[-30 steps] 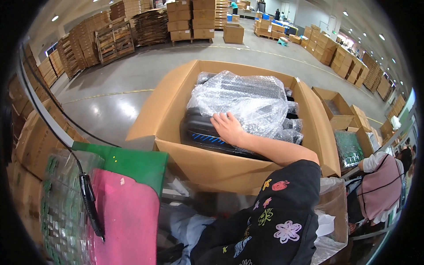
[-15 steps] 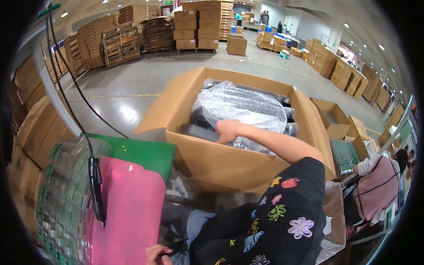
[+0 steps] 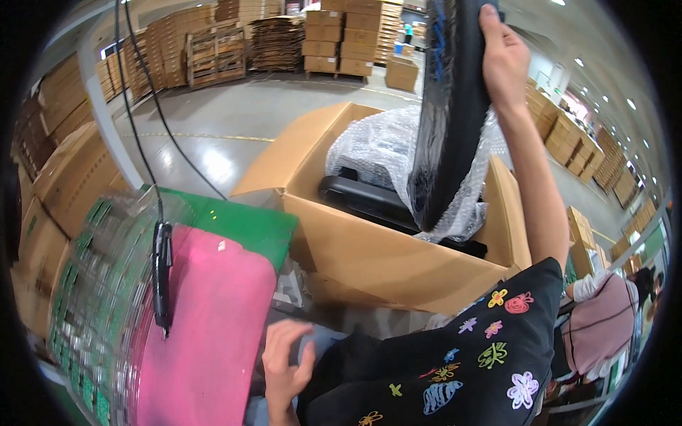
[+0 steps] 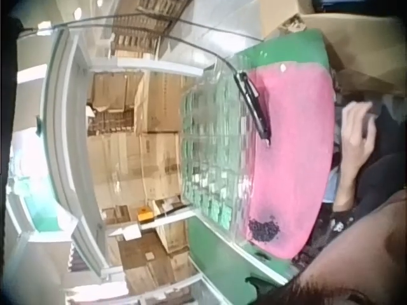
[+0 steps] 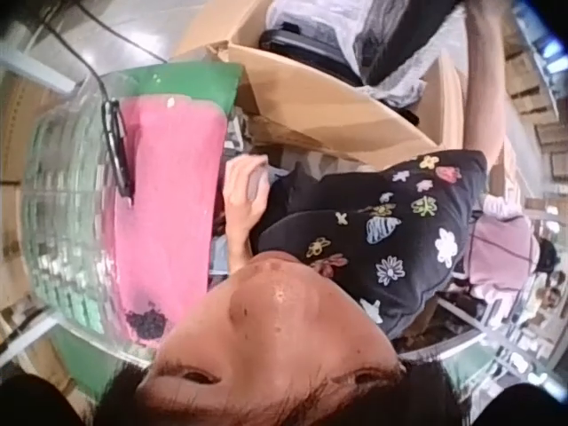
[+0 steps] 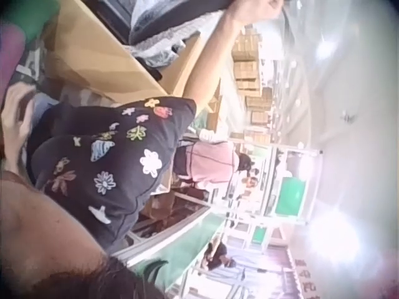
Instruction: Assembling circuit boards into plastic housings using an electric screwdriver.
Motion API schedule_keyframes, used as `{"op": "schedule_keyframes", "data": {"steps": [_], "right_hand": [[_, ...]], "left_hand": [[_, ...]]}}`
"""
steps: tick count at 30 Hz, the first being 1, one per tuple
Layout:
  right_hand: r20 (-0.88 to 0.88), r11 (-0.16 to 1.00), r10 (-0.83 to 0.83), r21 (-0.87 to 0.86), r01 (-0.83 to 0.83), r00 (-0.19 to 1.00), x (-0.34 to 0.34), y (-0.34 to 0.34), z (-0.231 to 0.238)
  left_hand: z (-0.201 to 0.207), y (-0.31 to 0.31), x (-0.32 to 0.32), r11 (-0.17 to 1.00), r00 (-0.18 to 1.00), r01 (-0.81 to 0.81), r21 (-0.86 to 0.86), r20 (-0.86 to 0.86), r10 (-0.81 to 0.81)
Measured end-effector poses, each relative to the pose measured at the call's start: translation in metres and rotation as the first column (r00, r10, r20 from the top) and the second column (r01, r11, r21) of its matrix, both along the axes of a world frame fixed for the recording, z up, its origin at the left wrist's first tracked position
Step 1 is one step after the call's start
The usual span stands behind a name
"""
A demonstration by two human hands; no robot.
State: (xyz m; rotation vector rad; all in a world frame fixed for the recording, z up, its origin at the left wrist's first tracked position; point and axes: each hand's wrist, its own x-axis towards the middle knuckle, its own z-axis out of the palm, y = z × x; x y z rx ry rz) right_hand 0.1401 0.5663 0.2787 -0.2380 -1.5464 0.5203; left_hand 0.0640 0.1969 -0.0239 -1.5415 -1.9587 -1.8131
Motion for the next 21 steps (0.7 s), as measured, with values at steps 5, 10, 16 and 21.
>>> {"op": "schedule_keyframes", "data": {"steps": [5, 10, 16, 21], "right_hand": [[0.158, 0.954, -0.198, -0.197, 0.228, 0.967, -0.005, 0.069, 0.060], [0.027, 0.684, 0.635, -0.486, -0.545, 0.772, -0.084, -0.021, 0.018], [0.948, 0.505, 0.301, -0.065, -0.860, 0.105, -0.136, -0.116, -0.051], [0.902, -0.061, -0.190, 0.382, -0.922, 0.387, -0.164, -0.175, -0.152]], "left_hand": [[0.022, 0.038, -0.015, 0.990, 0.985, -0.138, 0.034, -0.104, 0.141], [0.033, 0.065, -0.011, 0.920, 0.955, -0.263, 0.292, -0.059, 0.292], [0.007, -0.033, 0.026, 0.656, 0.607, -0.704, 0.272, 0.710, 0.357], [0.031, -0.125, 0.048, 0.613, 0.169, -0.754, 0.237, 0.971, -0.168]]}}
